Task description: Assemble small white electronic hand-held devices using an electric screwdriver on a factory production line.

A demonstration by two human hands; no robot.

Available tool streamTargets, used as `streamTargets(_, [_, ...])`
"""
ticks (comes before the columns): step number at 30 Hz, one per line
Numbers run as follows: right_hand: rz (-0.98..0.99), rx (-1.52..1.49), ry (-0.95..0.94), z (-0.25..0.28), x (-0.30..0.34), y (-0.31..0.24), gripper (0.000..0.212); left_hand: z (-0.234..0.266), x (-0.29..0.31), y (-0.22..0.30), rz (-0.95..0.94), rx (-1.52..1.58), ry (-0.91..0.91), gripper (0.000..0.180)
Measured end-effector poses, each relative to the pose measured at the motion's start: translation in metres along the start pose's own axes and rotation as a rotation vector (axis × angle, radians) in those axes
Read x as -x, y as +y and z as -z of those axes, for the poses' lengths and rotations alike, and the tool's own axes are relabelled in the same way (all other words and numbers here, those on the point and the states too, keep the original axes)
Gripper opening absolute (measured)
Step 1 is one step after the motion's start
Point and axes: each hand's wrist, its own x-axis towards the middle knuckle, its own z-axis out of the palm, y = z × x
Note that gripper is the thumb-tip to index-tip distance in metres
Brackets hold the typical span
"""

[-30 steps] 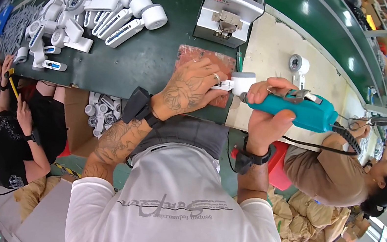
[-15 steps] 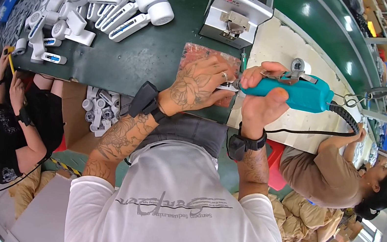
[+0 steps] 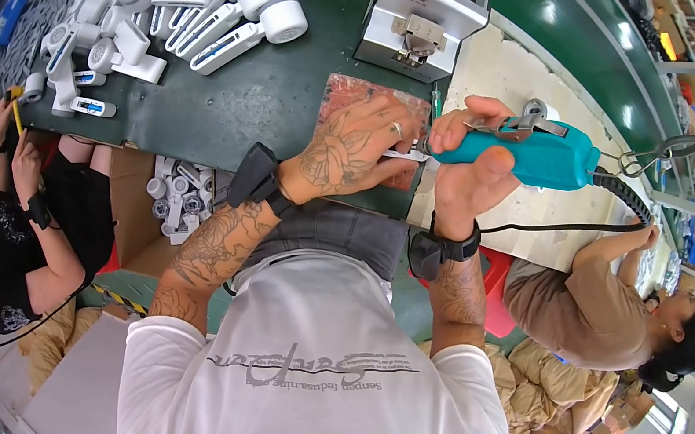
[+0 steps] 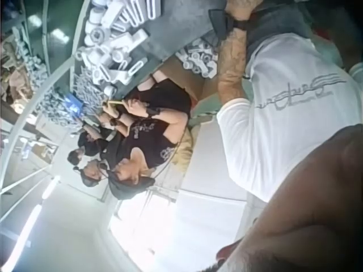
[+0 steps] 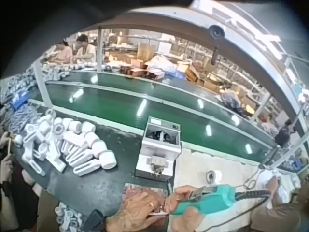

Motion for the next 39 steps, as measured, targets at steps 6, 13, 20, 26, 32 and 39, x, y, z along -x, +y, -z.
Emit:
streamTargets(6, [0.018, 0.064, -0.013, 0.000, -0.002, 0.000, 0.082, -0.002, -0.003, -0.002, 0.028, 0.135, -0.008, 0.030])
streamTargets(13, [0.022, 0.140, -0.008, -0.001, -0.002, -0.002, 0.086, -0.003, -0.004, -0.003, -0.023, 0.197, 0.020, 0.029])
streamTargets(20, [0.004, 0.148, -0.016, -0.002, 0.001, -0.004, 0.086, -0.008, 0.001, 0.003, 0.059, 0.091, 0.066, 0.030])
streamTargets(26, [0.002, 0.104, -0.047, 0.000, -0.001, -0.004, 0.084, -0.003, -0.003, 0.004, 0.030, 0.012, 0.040, 0.028])
streamTargets(32, [0.135, 0.042, -0.028, -0.008, -0.042, -0.003, 0.072, 0.005, -0.015, -0.015, 0.031, -0.056, 0.017, 0.033])
streamTargets(39, [0.209, 0.274, -0.072, -0.023, -0.101, 0.034, 0.063, 0.011, -0.006, -0.014, 0.010, -0.147, -0.075, 0.045])
